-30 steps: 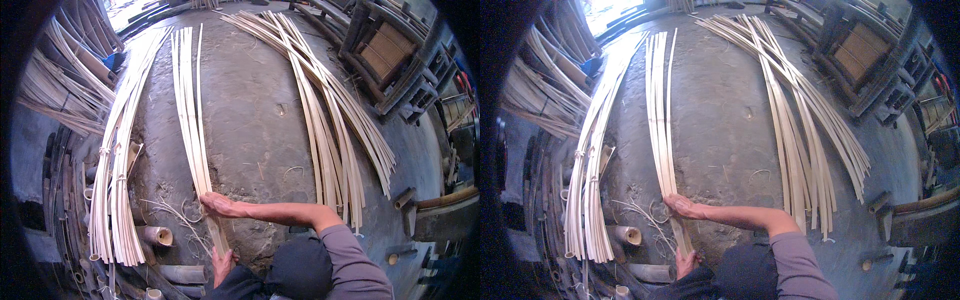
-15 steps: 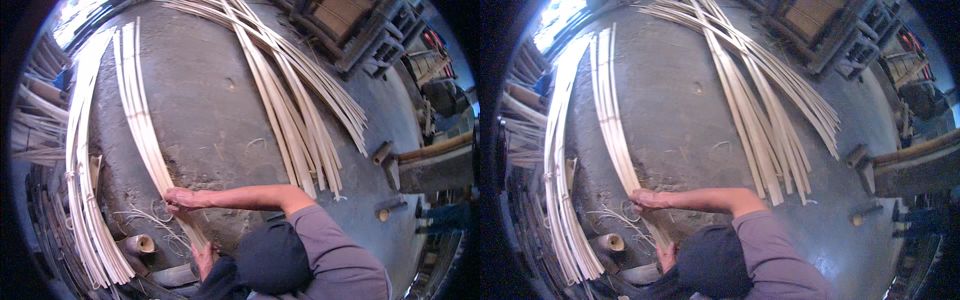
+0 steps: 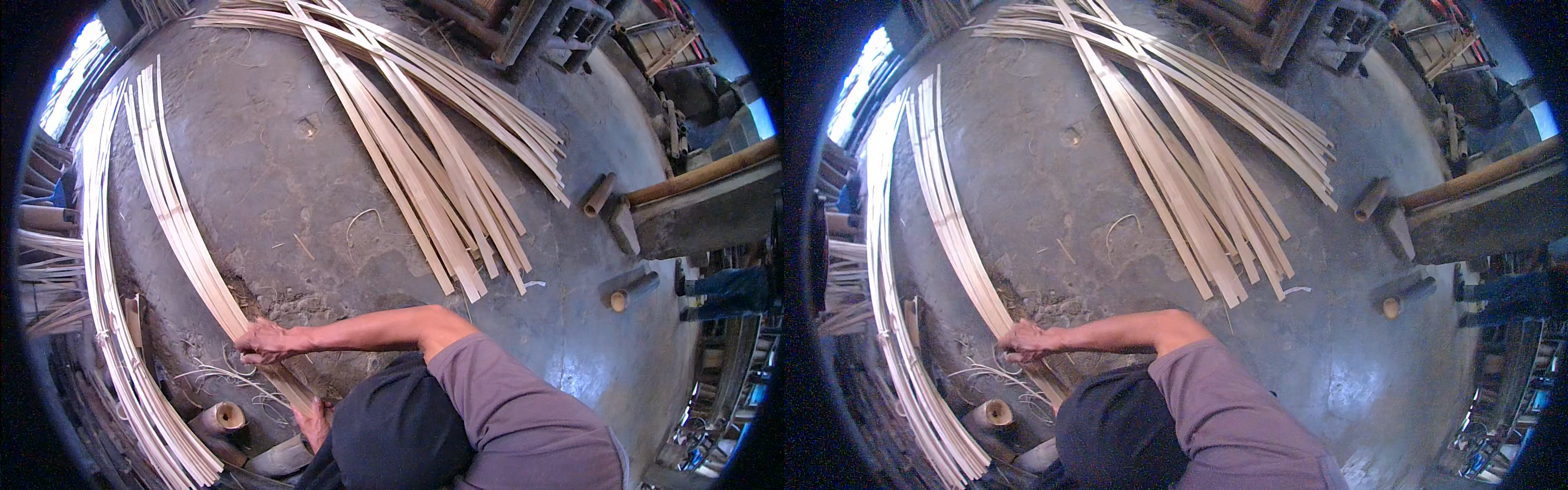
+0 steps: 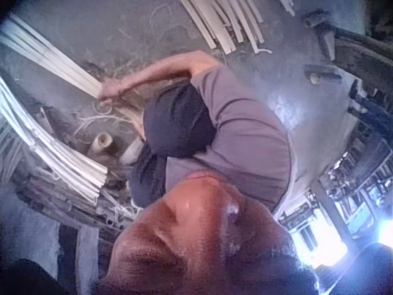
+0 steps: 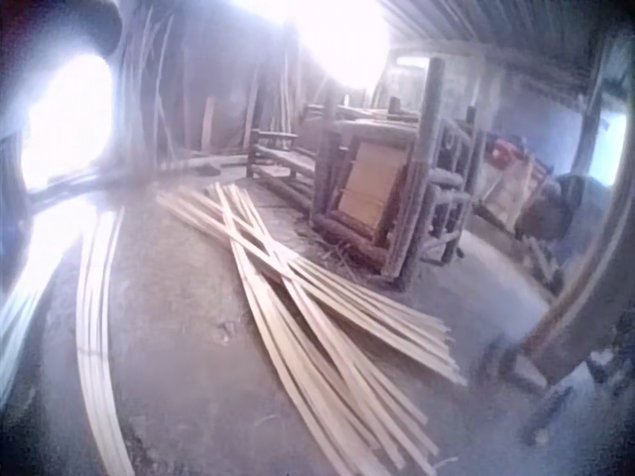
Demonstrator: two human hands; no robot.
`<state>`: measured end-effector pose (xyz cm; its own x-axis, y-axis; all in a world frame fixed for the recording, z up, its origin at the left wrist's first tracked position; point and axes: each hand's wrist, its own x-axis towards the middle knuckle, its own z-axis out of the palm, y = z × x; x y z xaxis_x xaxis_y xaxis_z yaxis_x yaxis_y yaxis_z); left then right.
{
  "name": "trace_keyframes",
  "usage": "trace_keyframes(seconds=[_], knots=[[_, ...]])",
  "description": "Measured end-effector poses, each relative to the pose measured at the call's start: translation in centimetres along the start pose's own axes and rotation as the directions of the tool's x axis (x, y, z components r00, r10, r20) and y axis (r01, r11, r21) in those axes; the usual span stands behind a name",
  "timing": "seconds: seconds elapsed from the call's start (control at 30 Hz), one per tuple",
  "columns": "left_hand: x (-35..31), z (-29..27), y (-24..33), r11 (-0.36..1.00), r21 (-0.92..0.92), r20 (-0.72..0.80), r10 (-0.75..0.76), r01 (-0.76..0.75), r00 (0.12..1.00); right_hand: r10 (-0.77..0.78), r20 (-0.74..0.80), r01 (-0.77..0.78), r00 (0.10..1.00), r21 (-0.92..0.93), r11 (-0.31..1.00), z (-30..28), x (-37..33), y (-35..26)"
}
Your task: The person sits on the floor and organizes thin bamboo strips by hand. They pick up bundles, untie them, separate the strips, align them, and place them into neat piles on the floor.
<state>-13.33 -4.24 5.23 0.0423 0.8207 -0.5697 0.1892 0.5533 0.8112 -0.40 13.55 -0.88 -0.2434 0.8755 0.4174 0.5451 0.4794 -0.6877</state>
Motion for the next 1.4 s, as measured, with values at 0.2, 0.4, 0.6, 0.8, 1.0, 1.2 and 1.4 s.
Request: trace_keyframes(seconds=[0.2,0.4,0.6,0.8,1.0,1.2,1.4], knots=[[-0.5,-0.6,2.1,0.997,0.02,-0.014,-0.077,0.077,0.997,0.009,0.491,0.028,0.871,-0.07,0.997,-1.6,3.1,-0.1],[-0.9,-1.1,1.2,0.986,-0.131,0.07,-0.097,0.105,0.993,-0.196,0.599,-0.032,0.777,0.349,0.936,-4.8,5.7,1.5],[-0.4,-1.0,0.3,0.978,-0.175,0.105,-0.096,0.113,0.99,-0.174,0.765,-0.019,0.619,0.237,0.971,-6.1,9.6,0.7],[0.6,-0.5,-0.7,0.964,-0.252,0.147,-0.047,0.083,0.988,0.031,0.803,-0.376,0.595,0.244,0.894,-7.8,7.7,0.8],[1.0,-0.8,-1.7,0.958,-0.269,0.139,-0.061,0.096,0.989,0.212,0.809,-0.536,0.548,0.145,0.832,-6.0,7.0,0.4],[0.5,-1.2,-0.1,0.941,-0.305,0.192,-0.091,0.148,0.977,-0.025,0.836,-0.043,0.548,0.058,0.997,-4.2,10.4,0.1],[1.0,-1.5,-0.8,0.896,-0.395,0.202,-0.132,0.204,0.97,0.169,0.745,-0.375,0.646,0.116,0.92,-6.6,8.6,-0.1]])
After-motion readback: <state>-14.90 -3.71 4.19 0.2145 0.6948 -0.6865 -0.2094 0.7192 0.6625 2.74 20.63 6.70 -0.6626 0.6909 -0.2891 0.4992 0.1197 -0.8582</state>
